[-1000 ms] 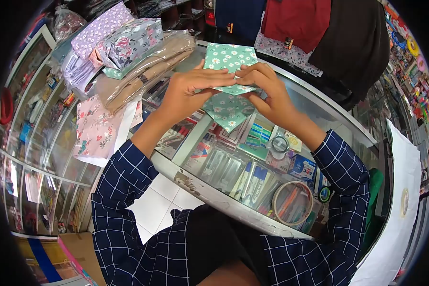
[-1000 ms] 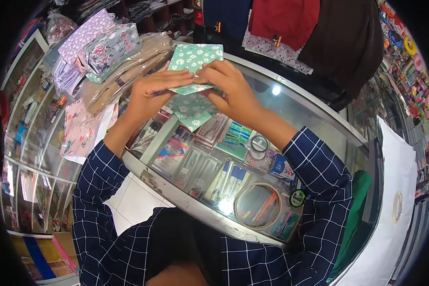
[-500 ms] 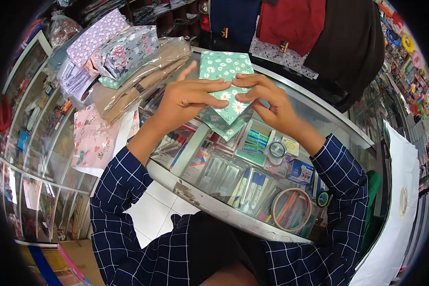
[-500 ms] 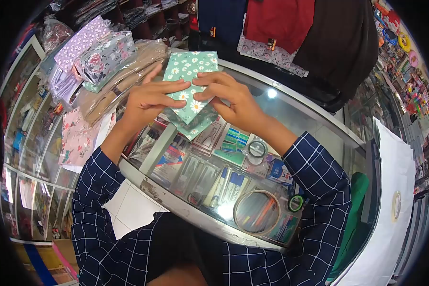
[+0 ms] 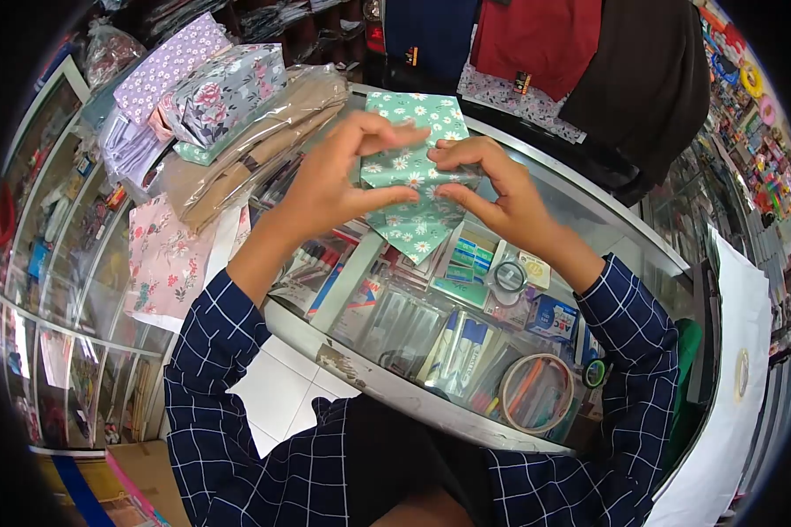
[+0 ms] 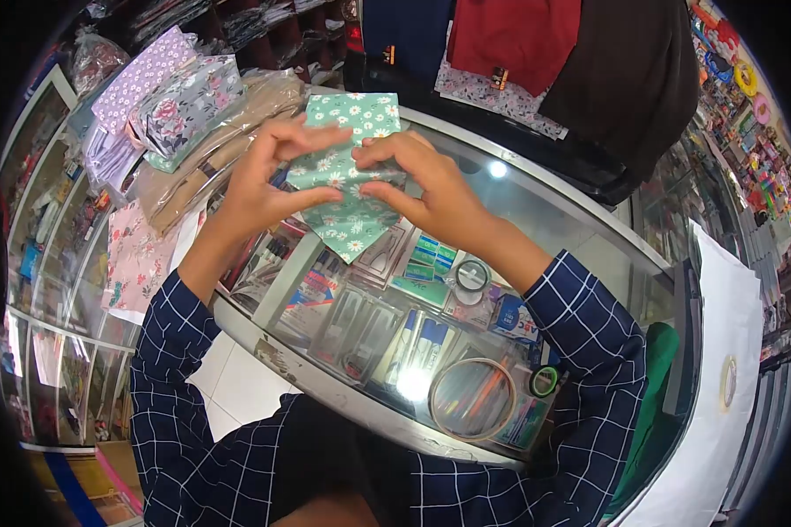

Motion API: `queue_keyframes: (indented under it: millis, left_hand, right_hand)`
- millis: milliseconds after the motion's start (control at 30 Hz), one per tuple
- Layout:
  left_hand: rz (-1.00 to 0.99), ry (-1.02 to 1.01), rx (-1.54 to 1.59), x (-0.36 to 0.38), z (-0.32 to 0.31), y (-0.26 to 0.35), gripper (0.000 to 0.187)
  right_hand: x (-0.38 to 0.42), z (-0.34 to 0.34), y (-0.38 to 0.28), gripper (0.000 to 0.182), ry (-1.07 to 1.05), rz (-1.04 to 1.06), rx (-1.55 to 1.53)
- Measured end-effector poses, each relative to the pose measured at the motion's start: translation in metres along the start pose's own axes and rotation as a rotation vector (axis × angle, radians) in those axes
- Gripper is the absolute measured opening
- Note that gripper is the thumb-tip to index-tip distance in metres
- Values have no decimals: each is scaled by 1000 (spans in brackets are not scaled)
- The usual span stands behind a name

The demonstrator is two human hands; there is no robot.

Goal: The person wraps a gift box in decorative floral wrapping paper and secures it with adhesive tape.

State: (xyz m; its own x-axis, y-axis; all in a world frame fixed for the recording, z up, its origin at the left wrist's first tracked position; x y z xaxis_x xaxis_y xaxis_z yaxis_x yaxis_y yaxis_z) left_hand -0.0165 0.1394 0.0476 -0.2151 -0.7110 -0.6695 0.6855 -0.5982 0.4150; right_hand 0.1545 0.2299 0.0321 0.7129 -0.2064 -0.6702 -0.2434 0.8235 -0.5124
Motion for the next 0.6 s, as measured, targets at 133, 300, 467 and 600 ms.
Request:
queue_keyframes:
  millis: [133, 300, 467, 600]
  left_hand:
    - [-80, -147, -218, -1, -4, -1, 52]
    - [-72, -98, -346, 5, 5, 3, 53]
    - [63, 94, -279, 25, 33, -2, 58]
    - [359, 200, 54, 37, 29, -11, 69]
  right_hand:
    - [1, -1, 2, 28, 21, -34, -54]
    - [1, 2, 6, 48, 69, -54, -197]
    - [7, -1, 8, 65, -98, -75, -131]
    - [8, -26, -4, 84, -157, -199, -310]
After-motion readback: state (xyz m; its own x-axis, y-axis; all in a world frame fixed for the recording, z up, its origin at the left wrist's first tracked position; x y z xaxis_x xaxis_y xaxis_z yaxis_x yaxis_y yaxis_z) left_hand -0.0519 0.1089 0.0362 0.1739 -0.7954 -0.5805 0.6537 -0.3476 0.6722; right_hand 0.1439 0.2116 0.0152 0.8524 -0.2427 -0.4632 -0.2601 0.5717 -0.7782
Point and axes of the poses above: each hand's wrist, its own x-axis away from the middle knuckle, its own z-axis out of the back of the hand, y = z × x, the point moved 4 cm from there along -x, towards the middle knuckle, and after that the axes turned 1 degree about -x, right-handed, at the moved point
